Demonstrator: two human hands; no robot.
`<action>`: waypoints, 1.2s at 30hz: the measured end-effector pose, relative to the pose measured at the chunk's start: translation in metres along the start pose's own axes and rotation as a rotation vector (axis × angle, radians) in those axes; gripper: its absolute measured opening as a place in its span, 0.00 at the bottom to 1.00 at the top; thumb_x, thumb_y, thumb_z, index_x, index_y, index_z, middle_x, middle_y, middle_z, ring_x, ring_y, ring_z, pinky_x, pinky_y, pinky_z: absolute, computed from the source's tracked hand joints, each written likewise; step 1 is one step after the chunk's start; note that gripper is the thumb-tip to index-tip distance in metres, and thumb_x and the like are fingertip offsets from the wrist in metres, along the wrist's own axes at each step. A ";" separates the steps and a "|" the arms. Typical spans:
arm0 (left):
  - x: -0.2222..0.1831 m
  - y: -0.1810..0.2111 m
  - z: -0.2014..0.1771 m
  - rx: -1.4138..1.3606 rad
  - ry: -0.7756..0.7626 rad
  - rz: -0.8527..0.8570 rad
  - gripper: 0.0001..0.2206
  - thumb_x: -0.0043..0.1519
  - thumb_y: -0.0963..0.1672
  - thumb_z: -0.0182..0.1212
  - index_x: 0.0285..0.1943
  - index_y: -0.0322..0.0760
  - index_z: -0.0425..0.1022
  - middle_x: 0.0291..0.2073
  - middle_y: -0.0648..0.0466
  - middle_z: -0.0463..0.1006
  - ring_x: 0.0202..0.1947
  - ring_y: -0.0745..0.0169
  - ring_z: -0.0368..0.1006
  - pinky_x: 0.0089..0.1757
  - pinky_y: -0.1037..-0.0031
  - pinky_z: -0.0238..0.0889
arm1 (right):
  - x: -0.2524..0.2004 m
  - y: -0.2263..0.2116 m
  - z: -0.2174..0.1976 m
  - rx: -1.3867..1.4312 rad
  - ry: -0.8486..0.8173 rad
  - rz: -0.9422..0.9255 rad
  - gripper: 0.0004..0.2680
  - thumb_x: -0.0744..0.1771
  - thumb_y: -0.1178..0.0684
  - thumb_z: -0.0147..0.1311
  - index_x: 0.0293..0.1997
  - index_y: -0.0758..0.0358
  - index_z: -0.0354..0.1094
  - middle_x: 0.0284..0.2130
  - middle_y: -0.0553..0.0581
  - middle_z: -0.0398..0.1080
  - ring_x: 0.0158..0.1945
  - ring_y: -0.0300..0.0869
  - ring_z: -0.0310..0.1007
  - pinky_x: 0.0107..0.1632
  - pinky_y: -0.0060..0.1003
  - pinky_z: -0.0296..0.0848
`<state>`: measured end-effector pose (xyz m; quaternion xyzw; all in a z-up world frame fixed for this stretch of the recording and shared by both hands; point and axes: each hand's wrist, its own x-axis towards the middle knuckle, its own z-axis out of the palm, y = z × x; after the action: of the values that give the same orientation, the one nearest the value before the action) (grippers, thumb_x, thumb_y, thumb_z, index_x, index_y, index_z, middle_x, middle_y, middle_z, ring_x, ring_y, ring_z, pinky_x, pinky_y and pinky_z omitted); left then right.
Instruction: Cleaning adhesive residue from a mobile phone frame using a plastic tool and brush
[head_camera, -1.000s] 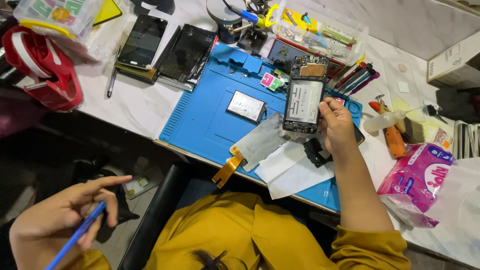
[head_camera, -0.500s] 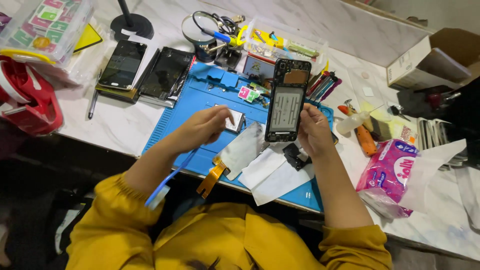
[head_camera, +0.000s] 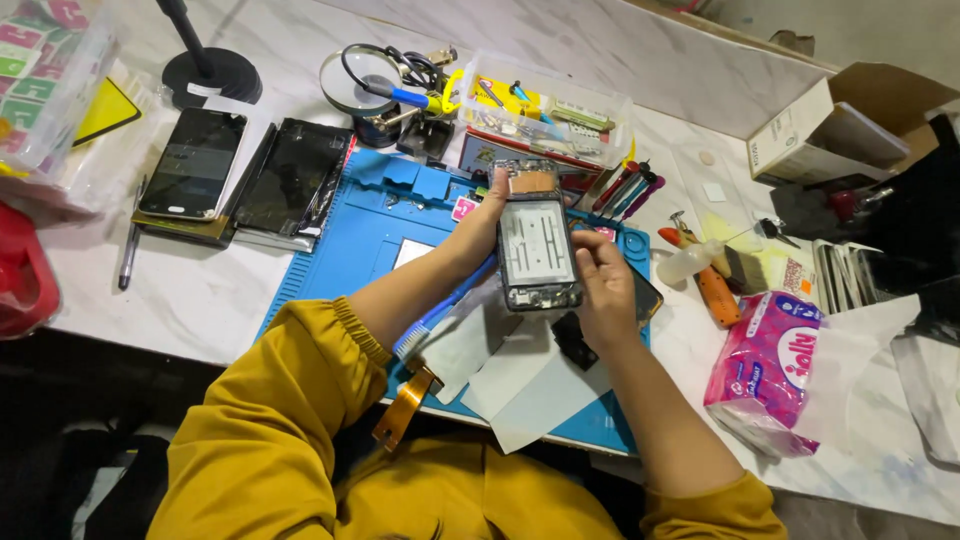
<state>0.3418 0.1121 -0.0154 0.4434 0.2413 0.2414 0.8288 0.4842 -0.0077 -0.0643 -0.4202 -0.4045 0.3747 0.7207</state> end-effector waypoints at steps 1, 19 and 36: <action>0.008 -0.015 -0.005 -0.175 -0.016 0.120 0.34 0.64 0.63 0.45 0.61 0.35 0.74 0.49 0.44 0.80 0.45 0.60 0.78 0.48 0.67 0.73 | -0.001 -0.006 0.003 -0.342 0.040 -0.357 0.08 0.71 0.53 0.51 0.50 0.68 0.66 0.37 0.57 0.71 0.41 0.42 0.73 0.47 0.36 0.73; 0.022 -0.055 -0.025 -0.495 0.143 0.299 0.33 0.66 0.64 0.36 0.56 0.44 0.77 0.46 0.48 0.83 0.44 0.56 0.82 0.48 0.64 0.77 | -0.038 -0.025 0.045 -1.051 -0.362 -1.306 0.07 0.69 0.51 0.56 0.35 0.50 0.80 0.38 0.49 0.79 0.36 0.39 0.70 0.40 0.33 0.71; 0.020 -0.011 -0.026 -0.798 0.010 0.380 0.46 0.51 0.72 0.48 0.65 0.42 0.71 0.45 0.38 0.82 0.48 0.38 0.80 0.54 0.49 0.74 | -0.009 -0.021 0.009 -0.770 -0.121 -0.056 0.12 0.74 0.48 0.42 0.36 0.61 0.68 0.14 0.52 0.64 0.18 0.39 0.60 0.26 0.32 0.65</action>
<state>0.3431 0.1347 -0.0413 0.1241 0.0476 0.4659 0.8748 0.4771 -0.0205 -0.0451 -0.6259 -0.5686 0.1996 0.4951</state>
